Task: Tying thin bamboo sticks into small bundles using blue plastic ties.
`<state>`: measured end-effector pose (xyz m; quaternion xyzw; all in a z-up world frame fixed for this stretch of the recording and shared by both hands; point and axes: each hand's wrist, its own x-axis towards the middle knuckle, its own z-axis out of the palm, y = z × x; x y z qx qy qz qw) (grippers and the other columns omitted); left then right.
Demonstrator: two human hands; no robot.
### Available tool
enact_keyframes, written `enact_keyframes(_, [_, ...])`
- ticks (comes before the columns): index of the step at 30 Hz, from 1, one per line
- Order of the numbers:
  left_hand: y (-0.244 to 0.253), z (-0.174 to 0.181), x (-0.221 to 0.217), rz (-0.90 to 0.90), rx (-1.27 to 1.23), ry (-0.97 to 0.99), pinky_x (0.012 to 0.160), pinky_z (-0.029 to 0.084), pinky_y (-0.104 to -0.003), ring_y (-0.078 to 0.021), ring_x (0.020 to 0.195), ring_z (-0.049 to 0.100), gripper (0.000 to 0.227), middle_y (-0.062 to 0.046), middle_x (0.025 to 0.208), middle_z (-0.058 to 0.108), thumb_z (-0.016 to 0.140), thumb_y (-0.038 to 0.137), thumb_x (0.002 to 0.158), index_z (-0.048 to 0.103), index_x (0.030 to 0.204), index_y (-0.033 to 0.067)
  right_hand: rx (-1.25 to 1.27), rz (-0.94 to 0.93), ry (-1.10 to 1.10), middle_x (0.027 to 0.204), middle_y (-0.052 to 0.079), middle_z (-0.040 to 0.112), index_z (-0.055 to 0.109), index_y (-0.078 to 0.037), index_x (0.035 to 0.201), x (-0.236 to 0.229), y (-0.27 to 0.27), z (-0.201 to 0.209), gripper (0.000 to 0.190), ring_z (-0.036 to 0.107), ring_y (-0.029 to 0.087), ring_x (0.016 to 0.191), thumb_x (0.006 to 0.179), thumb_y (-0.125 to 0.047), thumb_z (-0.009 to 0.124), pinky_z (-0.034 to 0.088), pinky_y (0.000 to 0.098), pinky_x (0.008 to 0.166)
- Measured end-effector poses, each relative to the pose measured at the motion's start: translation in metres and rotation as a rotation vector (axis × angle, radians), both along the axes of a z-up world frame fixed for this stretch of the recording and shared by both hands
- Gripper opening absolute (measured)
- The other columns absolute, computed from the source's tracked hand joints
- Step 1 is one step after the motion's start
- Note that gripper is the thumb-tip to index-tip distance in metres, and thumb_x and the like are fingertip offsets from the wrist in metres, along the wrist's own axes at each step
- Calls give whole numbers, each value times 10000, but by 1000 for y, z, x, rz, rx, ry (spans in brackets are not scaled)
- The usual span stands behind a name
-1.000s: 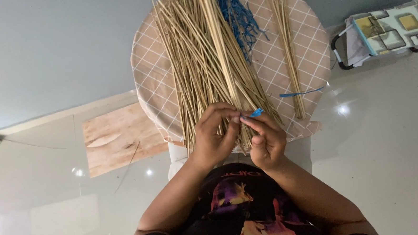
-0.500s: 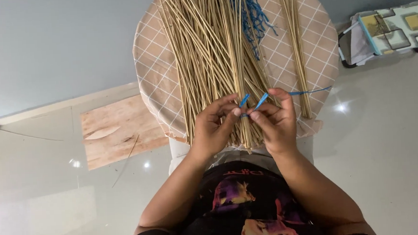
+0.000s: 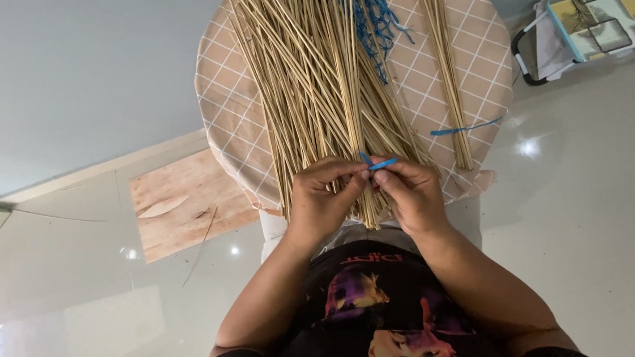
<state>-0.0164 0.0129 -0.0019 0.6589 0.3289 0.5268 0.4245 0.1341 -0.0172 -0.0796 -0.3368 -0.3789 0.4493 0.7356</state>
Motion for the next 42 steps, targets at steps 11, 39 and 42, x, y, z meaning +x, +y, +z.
enact_keyframes(11, [20,-7,-16,-322,-447,-86,595,525,-269,-214,741,690,239,-219,896,737,731,-16,896,535,1027,23,91,181,-135,775,199,671,743,110,1002,32,11,-8,145,637,210,680,872,46,743,530,324,612])
enact_keyframes(39, [-13,17,-4,-20,227,270,631,584,-401,-338,703,744,201,-157,787,739,717,-47,803,705,999,-2,352,-432,-1024,651,72,637,780,-41,916,13,-7,44,89,546,230,460,880,38,758,437,325,394])
enact_keyframes(42, [-2,-3,-8,-157,42,163,650,568,-376,-274,681,715,344,-182,823,743,696,-40,851,713,1193,-11,394,-409,-949,634,132,625,762,11,886,13,-5,39,154,565,280,456,815,147,751,431,351,397])
